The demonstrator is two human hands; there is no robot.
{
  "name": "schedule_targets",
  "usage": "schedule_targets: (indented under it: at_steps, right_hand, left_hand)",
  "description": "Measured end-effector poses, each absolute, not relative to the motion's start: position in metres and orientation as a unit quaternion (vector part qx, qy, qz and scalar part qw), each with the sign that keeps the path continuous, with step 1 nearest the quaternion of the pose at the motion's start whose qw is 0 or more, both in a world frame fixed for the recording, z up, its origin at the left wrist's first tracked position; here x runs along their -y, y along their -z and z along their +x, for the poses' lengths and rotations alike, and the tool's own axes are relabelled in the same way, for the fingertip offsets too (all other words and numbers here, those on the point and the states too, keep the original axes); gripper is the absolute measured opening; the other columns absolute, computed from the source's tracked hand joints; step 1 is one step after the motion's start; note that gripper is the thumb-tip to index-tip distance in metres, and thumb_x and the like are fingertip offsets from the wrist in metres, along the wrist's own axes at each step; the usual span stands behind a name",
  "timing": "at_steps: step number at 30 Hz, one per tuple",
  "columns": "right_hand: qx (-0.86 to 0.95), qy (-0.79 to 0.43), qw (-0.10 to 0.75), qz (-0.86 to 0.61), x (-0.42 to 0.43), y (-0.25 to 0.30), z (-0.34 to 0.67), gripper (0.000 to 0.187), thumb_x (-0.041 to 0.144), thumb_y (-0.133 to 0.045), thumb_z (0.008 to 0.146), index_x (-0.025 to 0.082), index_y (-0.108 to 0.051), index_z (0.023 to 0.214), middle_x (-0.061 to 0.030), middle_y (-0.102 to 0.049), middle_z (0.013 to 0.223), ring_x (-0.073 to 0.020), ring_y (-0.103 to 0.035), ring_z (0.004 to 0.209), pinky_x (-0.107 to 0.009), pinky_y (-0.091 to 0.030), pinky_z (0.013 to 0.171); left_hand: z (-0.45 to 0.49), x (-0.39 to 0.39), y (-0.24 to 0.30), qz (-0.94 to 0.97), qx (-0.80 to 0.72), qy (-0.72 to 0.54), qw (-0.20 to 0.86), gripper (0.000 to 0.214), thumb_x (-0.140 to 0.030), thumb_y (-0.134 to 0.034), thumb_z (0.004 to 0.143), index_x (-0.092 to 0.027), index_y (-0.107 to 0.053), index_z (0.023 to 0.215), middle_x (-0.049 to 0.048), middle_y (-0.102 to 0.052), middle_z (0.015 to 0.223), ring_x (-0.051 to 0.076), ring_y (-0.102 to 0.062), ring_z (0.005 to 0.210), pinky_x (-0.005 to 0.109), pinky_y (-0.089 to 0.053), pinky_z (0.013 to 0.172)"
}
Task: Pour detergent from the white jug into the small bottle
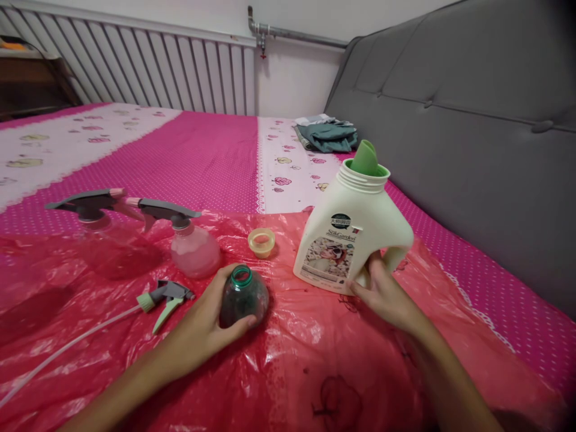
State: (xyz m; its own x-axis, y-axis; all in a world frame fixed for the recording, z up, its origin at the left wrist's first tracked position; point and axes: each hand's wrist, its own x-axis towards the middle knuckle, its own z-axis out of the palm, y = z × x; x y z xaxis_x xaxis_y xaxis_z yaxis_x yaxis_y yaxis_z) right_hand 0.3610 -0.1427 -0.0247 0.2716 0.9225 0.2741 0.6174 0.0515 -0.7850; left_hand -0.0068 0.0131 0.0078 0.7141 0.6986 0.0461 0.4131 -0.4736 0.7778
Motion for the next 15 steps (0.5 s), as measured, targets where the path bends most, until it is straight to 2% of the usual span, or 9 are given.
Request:
schedule_targets:
  at_steps: [4,9,15]
  right_hand:
    - [0.577,-0.188,0.437,-0.664,0.1422,0.0260,0.3604,0.089,0.043,-0.068,0.102,0.015,-0.028,0.176,-0.0198,-0.036,0.156,-0.0375,-0.033,0.155,-0.068,-0.028,0.138]
    - [0.574,-0.193,0.444,-0.660,0.1410,0.0283,0.3595,0.094,0.044,-0.066,0.101,0.019,-0.021,0.179,-0.0197,-0.036,0.157,-0.0388,-0.034,0.154,-0.072,-0.030,0.135]
    - [0.575,-0.185,0.444,-0.662,0.1408,0.0298,0.3606,0.093,0.047,-0.066,0.101,0.018,-0.024,0.179,-0.0200,-0.034,0.160,-0.0388,-0.033,0.156,-0.073,-0.026,0.136]
  left_hand:
    - [-0.0069,-0.0132,-0.0070,0.840,-0.332,-0.186,0.386,0.075,-0.062,-0.076,0.098,-0.027,-0.048,0.158,0.0178,-0.071,0.153,0.044,-0.073,0.140,0.065,-0.056,0.125]
    - [-0.0084,-0.0131,-0.0027,0.842,-0.327,-0.189,0.385,0.074,-0.062,-0.076,0.099,-0.027,-0.047,0.158,0.0171,-0.070,0.155,0.043,-0.072,0.143,0.064,-0.056,0.126]
    - [-0.0087,-0.0143,-0.0011,0.840,-0.322,-0.189,0.393,0.073,-0.063,-0.075,0.100,-0.027,-0.046,0.156,0.0174,-0.071,0.152,0.043,-0.073,0.140,0.066,-0.056,0.125]
